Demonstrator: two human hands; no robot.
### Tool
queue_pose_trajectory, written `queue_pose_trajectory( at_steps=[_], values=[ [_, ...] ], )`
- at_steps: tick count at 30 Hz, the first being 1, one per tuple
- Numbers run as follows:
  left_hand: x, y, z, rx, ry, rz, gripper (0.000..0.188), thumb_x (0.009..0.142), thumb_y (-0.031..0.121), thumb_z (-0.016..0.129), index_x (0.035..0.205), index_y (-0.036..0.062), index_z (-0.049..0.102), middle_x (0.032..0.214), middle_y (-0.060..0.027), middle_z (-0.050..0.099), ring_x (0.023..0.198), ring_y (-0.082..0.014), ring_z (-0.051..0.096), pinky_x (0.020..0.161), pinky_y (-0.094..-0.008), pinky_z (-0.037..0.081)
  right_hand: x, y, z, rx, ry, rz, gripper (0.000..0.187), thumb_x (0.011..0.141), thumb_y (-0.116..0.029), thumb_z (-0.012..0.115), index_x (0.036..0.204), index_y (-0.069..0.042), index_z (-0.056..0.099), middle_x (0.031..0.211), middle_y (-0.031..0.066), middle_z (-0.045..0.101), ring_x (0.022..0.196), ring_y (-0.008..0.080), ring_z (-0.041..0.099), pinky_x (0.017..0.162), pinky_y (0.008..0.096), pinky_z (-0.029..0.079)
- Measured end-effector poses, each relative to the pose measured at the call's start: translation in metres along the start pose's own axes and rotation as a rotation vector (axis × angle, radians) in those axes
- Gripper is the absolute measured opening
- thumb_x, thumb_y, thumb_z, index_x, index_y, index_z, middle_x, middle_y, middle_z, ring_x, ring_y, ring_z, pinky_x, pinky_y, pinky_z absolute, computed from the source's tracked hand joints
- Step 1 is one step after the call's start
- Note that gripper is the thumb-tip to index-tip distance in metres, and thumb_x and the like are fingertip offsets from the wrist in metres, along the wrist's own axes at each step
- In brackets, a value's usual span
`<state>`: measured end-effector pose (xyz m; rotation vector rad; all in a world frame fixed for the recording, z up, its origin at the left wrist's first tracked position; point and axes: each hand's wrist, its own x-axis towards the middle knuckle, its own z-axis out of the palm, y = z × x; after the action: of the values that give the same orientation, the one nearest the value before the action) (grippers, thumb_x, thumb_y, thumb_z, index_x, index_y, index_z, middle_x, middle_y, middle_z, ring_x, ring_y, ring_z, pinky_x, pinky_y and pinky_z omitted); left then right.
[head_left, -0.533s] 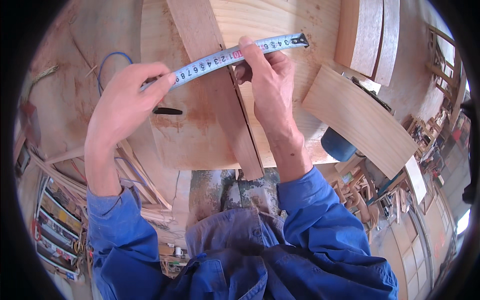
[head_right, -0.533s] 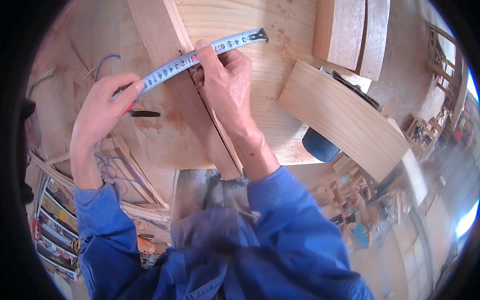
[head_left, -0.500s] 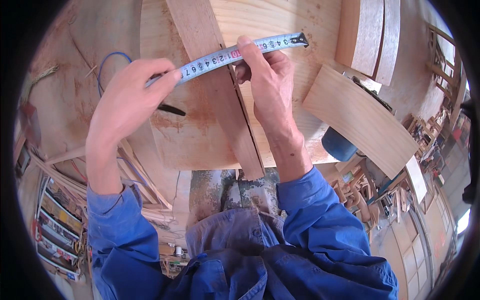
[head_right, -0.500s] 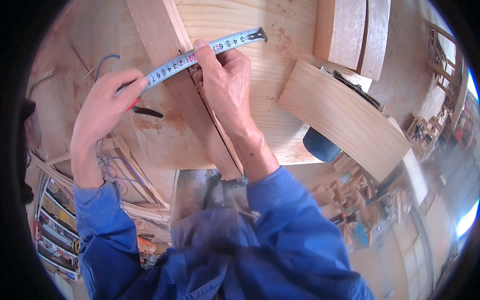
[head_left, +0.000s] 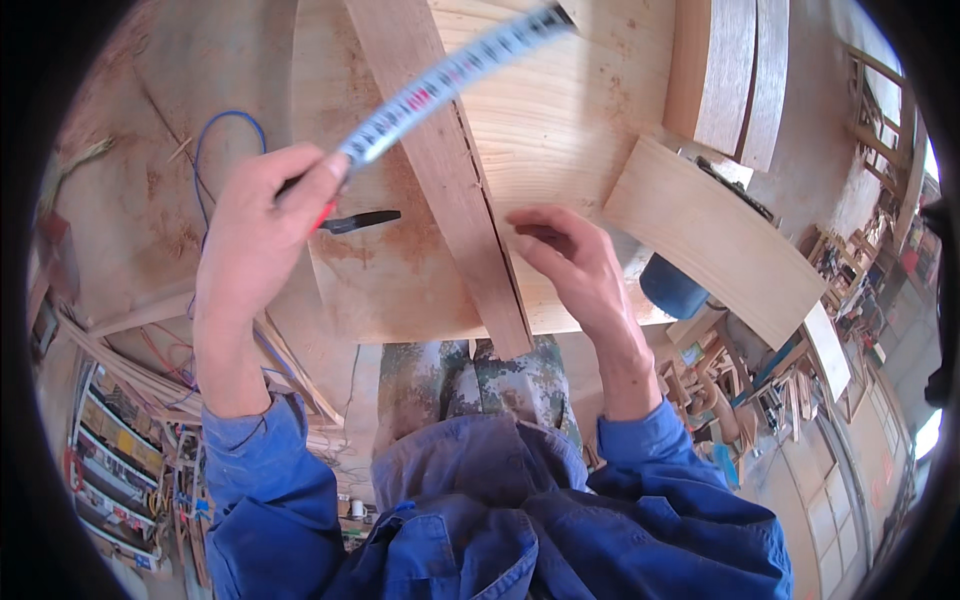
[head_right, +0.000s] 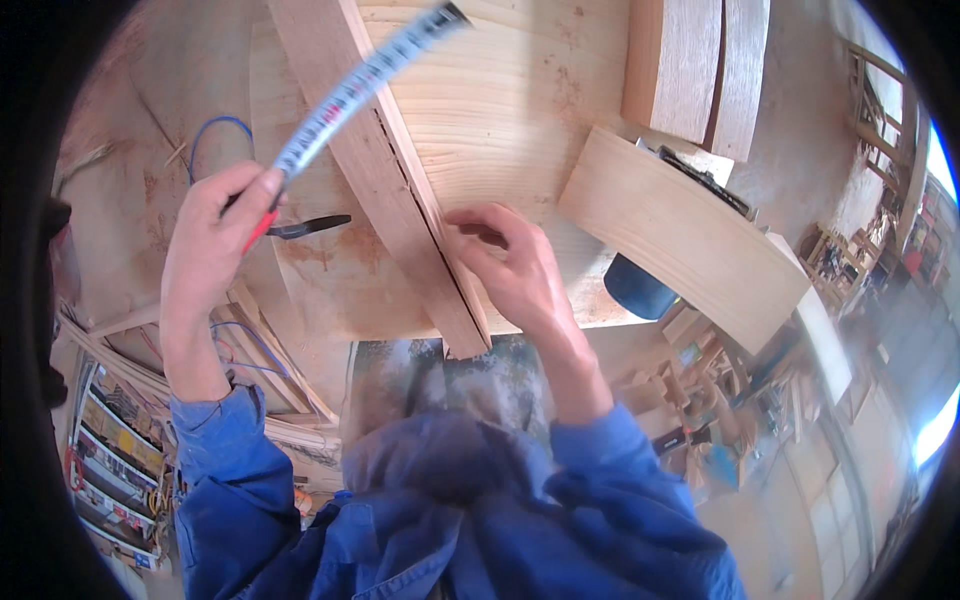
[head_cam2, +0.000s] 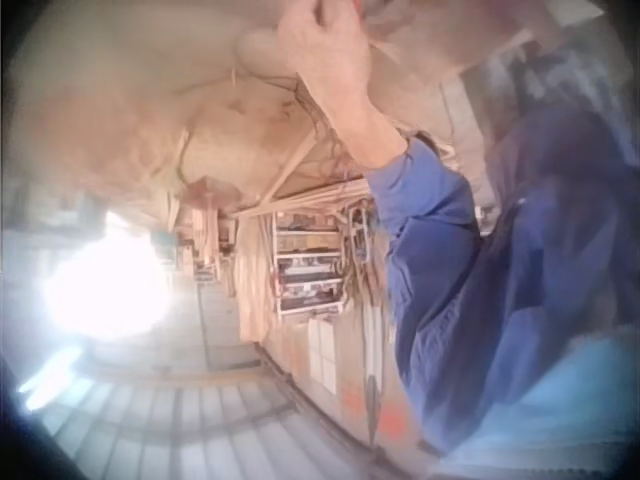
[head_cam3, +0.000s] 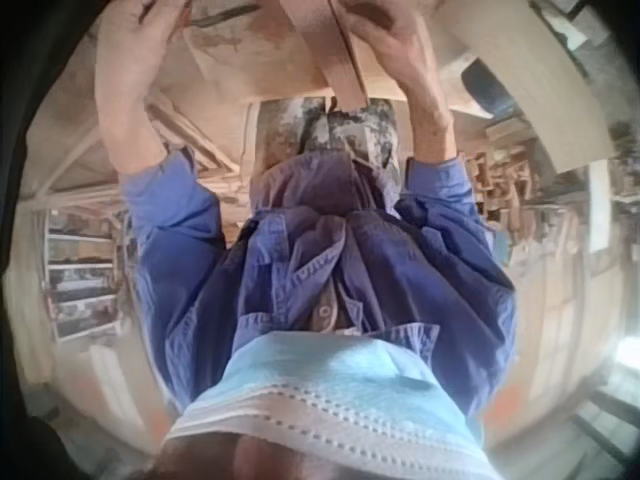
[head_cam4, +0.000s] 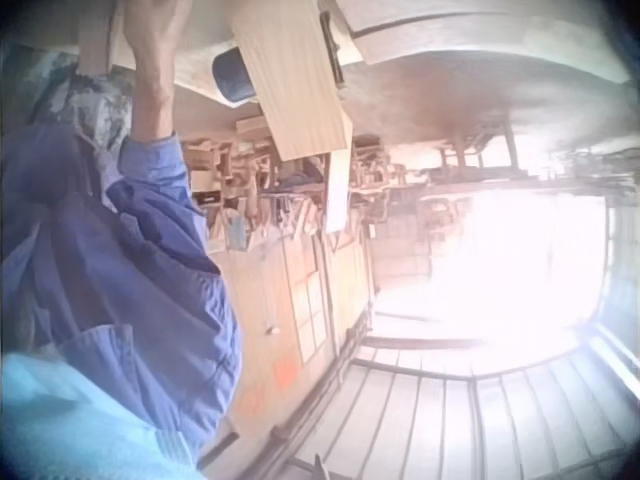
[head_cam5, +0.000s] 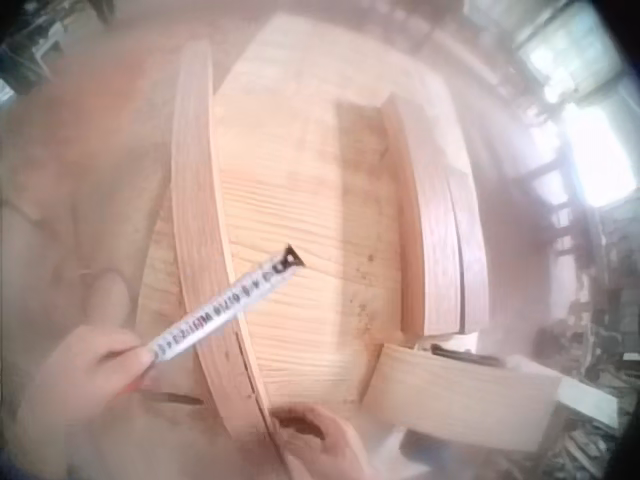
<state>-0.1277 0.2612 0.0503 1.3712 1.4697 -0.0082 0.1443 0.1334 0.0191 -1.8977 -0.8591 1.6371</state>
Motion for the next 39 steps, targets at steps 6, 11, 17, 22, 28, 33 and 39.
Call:
queue_pose_trajectory(
  at_steps=[6,11,17,22,28,33,39],
  values=[
    [0.013,0.030,0.012,0.252,-0.081,0.016,0.033,0.100,0.026,0.059,0.081,-0.0009,0.057,0.066,-0.0057,0.044,0.063,-0.0117,0.042,0.060,-0.0314,0.037,0.054,-0.042,0.033,0.485,0.122,-0.083,0.035,0.099,-0.030,0.068,0.102,0.005,0.070,0.088,0.0087,0.070,0.078,0.0132,0.063,0.073,0.0276,0.053],
    [0.023,0.035,0.003,0.313,-0.148,0.012,0.034,0.100,0.025,0.059,0.079,-0.0010,0.054,0.063,-0.0037,0.042,0.063,-0.0126,0.041,0.060,-0.0326,0.037,0.074,-0.034,0.058,0.642,0.267,-0.147,0.027,0.099,-0.023,0.065,0.081,-0.003,0.067,0.070,0.0006,0.063,0.061,0.0080,0.054,0.060,0.0247,0.044],
    [0.045,0.037,0.005,0.193,-0.311,0.002,0.036,0.100,0.025,0.059,0.079,-0.0043,0.057,0.062,-0.0016,0.046,0.061,-0.0110,0.040,0.058,-0.0319,0.036,0.072,-0.037,0.073,0.686,0.460,-0.133,0.030,0.099,-0.018,0.064,0.074,-0.001,0.060,0.064,-0.0036,0.054,0.058,0.0029,0.045,0.051,0.0227,0.034],
    [0.054,0.041,0.005,0.281,-0.332,-0.002,0.038,0.100,0.026,0.060,0.079,-0.0063,0.059,0.059,-0.0020,0.046,0.059,-0.0088,0.041,0.055,-0.0321,0.035,0.074,-0.035,0.074,0.546,0.449,-0.181,0.028,0.098,-0.016,0.066,0.076,0.001,0.061,0.065,-0.0036,0.054,0.061,0.0027,0.043,0.052,0.0228,0.033],
    [0.057,0.042,0.000,0.146,-0.387,-0.058,0.039,0.100,0.026,0.062,0.077,-0.0050,0.063,0.056,0.0024,0.049,0.052,-0.0055,0.041,0.049,-0.0291,0.035,0.075,-0.041,0.074,0.599,0.416,-0.147,0.027,0.098,-0.014,0.066,0.077,0.002,0.061,0.065,-0.0041,0.055,0.061,0.0031,0.043,0.052,0.0233,0.033],
    [0.064,0.041,-0.005,0.142,-0.480,-0.116,0.036,0.101,0.025,0.061,0.078,-0.0031,0.066,0.058,0.0047,0.050,0.052,-0.0038,0.041,0.047,-0.0273,0.035,0.075,-0.040,0.073,0.604,0.393,-0.139,0.029,0.098,-0.014,0.066,0.075,0.001,0.060,0.064,-0.0040,0.054,0.060,0.0030,0.043,0.051,0.0243,0.033],
    [0.068,0.032,-0.007,0.106,-0.519,-0.120,0.035,0.102,0.025,0.061,0.080,-0.0028,0.066,0.060,0.0048,0.051,0.054,-0.0040,0.042,0.049,-0.0263,0.036,0.077,-0.043,0.072,0.547,0.383,-0.128,0.031,0.098,-0.014,0.065,0.072,0.001,0.059,0.062,-0.0031,0.054,0.060,0.0034,0.043,0.051,0.0250,0.034]
  ],
)
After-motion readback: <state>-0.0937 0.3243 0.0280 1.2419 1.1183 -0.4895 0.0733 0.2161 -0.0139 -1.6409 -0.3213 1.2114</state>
